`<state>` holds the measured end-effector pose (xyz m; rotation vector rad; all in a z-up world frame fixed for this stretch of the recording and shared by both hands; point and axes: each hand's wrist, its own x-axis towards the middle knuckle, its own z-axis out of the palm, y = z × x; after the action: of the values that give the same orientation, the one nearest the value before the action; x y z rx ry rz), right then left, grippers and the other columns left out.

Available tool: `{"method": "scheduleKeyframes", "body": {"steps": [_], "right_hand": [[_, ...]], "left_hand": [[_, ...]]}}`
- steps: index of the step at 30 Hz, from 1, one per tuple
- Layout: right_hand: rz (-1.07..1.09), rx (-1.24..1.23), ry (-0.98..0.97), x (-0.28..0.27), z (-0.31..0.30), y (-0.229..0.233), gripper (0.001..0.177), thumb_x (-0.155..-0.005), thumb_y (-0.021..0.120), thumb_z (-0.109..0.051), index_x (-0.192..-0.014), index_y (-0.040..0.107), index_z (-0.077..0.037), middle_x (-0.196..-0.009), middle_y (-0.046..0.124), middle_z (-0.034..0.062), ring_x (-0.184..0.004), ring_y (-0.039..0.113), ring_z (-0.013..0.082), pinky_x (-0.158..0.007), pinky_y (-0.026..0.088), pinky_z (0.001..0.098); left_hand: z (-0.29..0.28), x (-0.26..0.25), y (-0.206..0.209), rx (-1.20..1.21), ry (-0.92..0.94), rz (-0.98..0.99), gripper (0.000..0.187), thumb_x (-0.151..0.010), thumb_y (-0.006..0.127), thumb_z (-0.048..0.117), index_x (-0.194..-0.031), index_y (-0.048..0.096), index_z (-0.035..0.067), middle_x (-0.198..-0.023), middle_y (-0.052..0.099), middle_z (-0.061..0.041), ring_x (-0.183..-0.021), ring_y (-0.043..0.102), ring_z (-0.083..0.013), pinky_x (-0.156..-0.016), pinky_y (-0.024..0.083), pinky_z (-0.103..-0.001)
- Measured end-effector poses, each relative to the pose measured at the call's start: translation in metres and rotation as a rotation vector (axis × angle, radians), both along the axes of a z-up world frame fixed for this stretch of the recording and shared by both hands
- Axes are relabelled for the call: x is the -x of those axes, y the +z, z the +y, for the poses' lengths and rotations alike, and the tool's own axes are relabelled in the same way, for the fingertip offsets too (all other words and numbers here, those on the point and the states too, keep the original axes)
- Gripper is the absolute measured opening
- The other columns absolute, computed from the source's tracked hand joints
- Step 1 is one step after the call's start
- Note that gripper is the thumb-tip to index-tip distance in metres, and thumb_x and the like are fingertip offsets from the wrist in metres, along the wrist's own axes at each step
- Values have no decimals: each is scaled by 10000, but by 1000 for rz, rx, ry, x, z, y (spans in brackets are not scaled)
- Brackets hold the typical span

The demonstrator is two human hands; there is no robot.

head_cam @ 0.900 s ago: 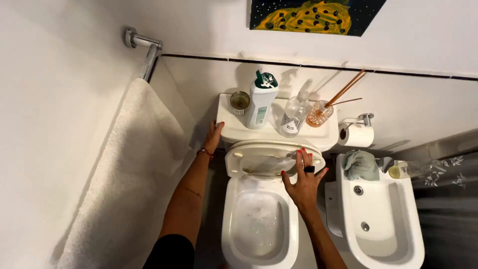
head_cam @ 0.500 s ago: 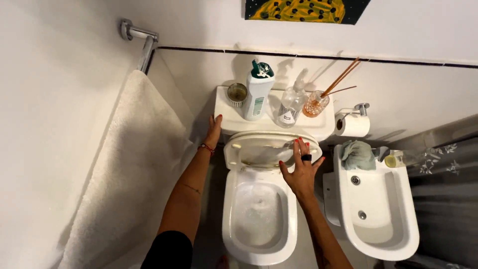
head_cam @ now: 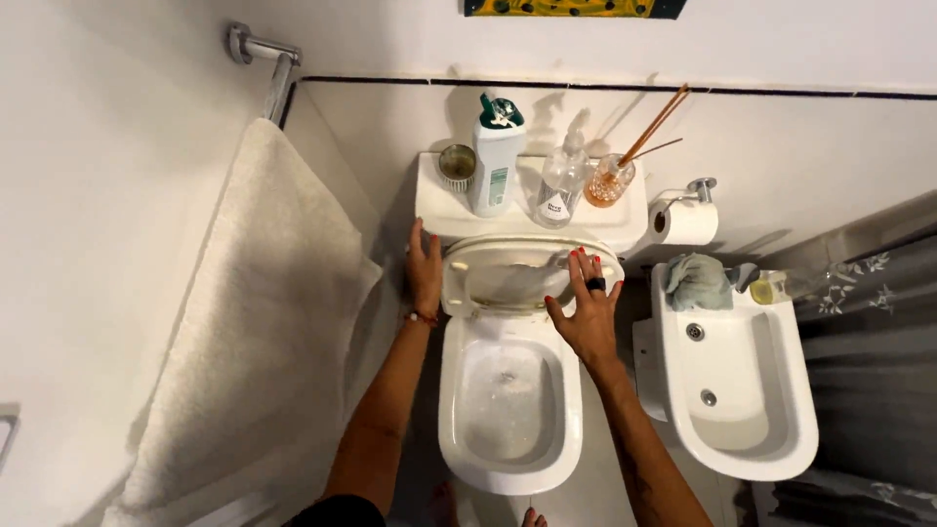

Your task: Cleaning and organizing items in a bathroom, including the toilet and sink areas.

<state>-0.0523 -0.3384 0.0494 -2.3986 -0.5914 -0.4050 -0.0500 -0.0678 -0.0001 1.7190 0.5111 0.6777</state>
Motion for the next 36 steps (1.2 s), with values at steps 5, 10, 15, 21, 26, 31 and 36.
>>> {"method": "scheduleKeyframes", "body": {"steps": [5, 10, 15, 21, 26, 31, 36], "right_hand": [[-4, -22, 0, 11, -6, -4, 741, -748, 712, -255, -1414, 405, -152, -1444, 396, 66, -1326, 362, 315, -958, 234, 727], [46, -36, -20, 29, -14, -13, 683, -758, 703, -262, -1385, 451, -159, -1426, 422, 55, -1303, 406, 283, -986, 259, 688], [118, -93, -15, 48, -24, -11, 577, -786, 680, -249, -1335, 517, -178, -1379, 479, 37, -1286, 430, 271, -1021, 237, 658], [48, -127, -30, 33, -17, 11, 490, -771, 713, -214, -1246, 599, -181, -1280, 573, 25, -1210, 517, 232, -1069, 283, 524], [38, -128, -123, -22, 7, 54, 312, -809, 694, -321, -1111, 672, -243, -1016, 671, 68, -990, 626, 299, -871, 472, 452], [-17, -246, -156, -65, 40, 97, 380, -794, 737, -250, -1135, 603, -151, -1013, 637, 144, -975, 621, 348, -841, 481, 458], [63, -319, -185, -124, 64, 82, 952, -742, 843, -286, -1457, 232, -135, -1316, 364, 299, -1234, 411, 473, -1064, 350, 506]], "left_hand": [[-53, 46, 29, -111, -21, -83, 361, -901, 532, 127, -1261, 521, 100, -1327, 514, -163, -1233, 475, -341, -981, 411, -455], [-99, 88, 51, 8, -160, -28, 369, -884, 539, 64, -1252, 532, 93, -1306, 530, -143, -1216, 494, -331, -931, 457, -438], [-120, 112, 58, 77, -285, 21, 333, -912, 529, 85, -1244, 530, 111, -1318, 507, -95, -1197, 510, -288, -944, 461, -405], [-118, 106, 77, 34, -310, 6, 301, -916, 531, 96, -1215, 554, 121, -1304, 520, -85, -1177, 530, -273, -931, 473, -387], [-100, 69, 94, 25, -315, -81, 282, -914, 551, 103, -1194, 577, 89, -1260, 558, -132, -1160, 540, -325, -914, 482, -407], [-74, 7, 134, -91, -268, -184, 365, -885, 599, 102, -1241, 526, 79, -1291, 522, -182, -1152, 524, -400, -891, 506, -447], [-51, -34, 141, -121, -210, -185, 503, -849, 609, 78, -1319, 435, 116, -1384, 395, -186, -1216, 462, -437, -890, 504, -510]]}}
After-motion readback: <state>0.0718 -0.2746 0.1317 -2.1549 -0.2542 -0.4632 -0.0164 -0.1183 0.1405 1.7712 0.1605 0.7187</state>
